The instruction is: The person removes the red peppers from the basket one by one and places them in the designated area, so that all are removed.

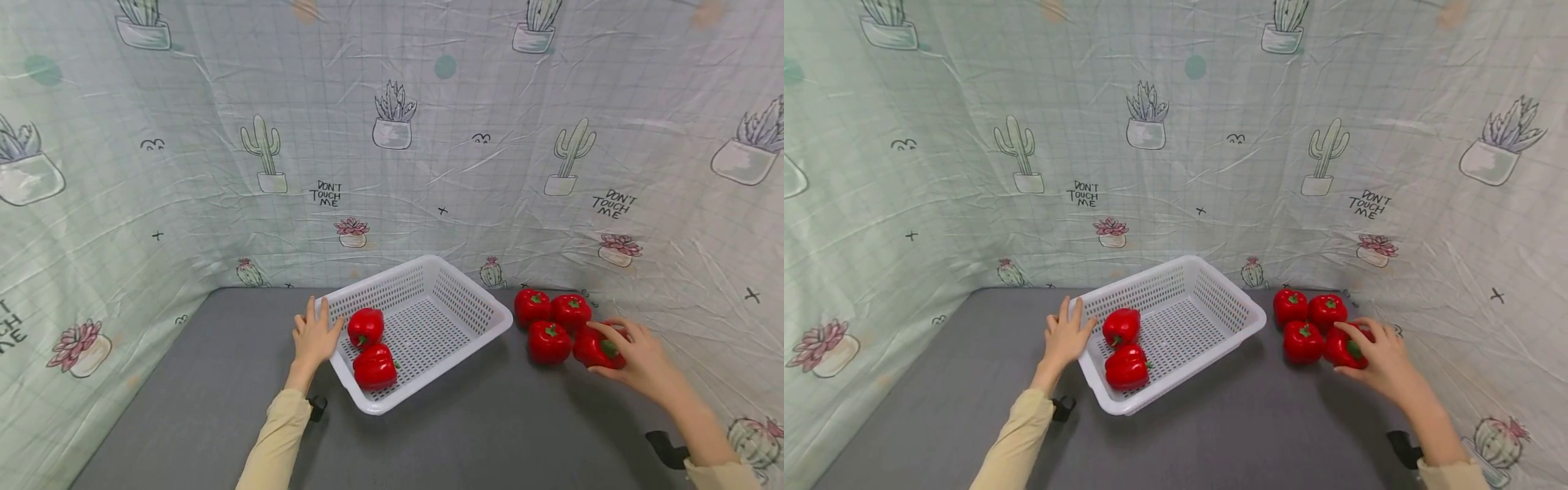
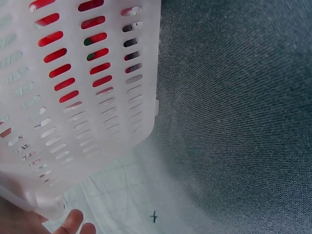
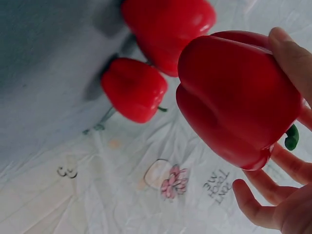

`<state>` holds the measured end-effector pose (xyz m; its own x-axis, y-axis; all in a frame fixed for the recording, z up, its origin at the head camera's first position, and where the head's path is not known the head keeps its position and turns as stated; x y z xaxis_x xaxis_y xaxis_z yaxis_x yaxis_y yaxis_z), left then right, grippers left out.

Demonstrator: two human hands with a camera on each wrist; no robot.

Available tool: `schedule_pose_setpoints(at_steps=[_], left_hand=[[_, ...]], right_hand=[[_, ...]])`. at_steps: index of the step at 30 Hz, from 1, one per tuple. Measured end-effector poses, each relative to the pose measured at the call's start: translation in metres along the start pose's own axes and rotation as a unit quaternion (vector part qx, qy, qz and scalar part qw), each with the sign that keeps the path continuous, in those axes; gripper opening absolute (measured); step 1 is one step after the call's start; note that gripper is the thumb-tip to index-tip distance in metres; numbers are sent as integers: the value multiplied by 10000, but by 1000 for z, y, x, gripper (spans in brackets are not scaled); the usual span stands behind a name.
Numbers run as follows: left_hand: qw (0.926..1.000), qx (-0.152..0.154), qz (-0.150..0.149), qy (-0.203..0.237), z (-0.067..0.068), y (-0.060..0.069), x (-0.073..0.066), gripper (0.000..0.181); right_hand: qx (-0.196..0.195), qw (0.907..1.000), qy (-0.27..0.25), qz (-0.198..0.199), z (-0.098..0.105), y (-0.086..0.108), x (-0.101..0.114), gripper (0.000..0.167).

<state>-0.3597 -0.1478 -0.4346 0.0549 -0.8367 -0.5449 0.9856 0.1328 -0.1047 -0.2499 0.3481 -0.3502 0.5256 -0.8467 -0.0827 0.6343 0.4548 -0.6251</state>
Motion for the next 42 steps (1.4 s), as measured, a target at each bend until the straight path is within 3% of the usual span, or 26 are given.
schedule_pose_setpoints(at_steps=[3,12,26,34,42], left_hand=[[10000,-3,18,-10,0,0,1,67],[10000,-27,64,-42,-2,1,3,67],[10000,-66,31,-48,-1,0,0,66],[9999,-110,26,-47,-1,1,0,66],[10000,-72,7,16,0,0,1,65]], right_hand=[[194,9996,25,-193,-5,3,-7,77],[944,9916,280,-833,-21,9,-24,73],[1567,9821,509,-912,-49,14,-42,71],[1684,9814,451,-800,-61,17,-47,72],[2234,9690,328,-1007,-75,20,-52,74]])
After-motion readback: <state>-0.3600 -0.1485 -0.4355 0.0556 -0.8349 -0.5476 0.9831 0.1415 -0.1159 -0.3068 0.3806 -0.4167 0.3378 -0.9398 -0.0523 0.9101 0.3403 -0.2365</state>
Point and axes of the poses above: each hand's wrist, its own y-axis away from the middle knuckle, its own z-axis out of the back of the hand, x = y × z, the point moved 6 cm from there along -y, towards the middle knuckle, and after that the axes turned 2 degrees about z, right-handed, at the moved point
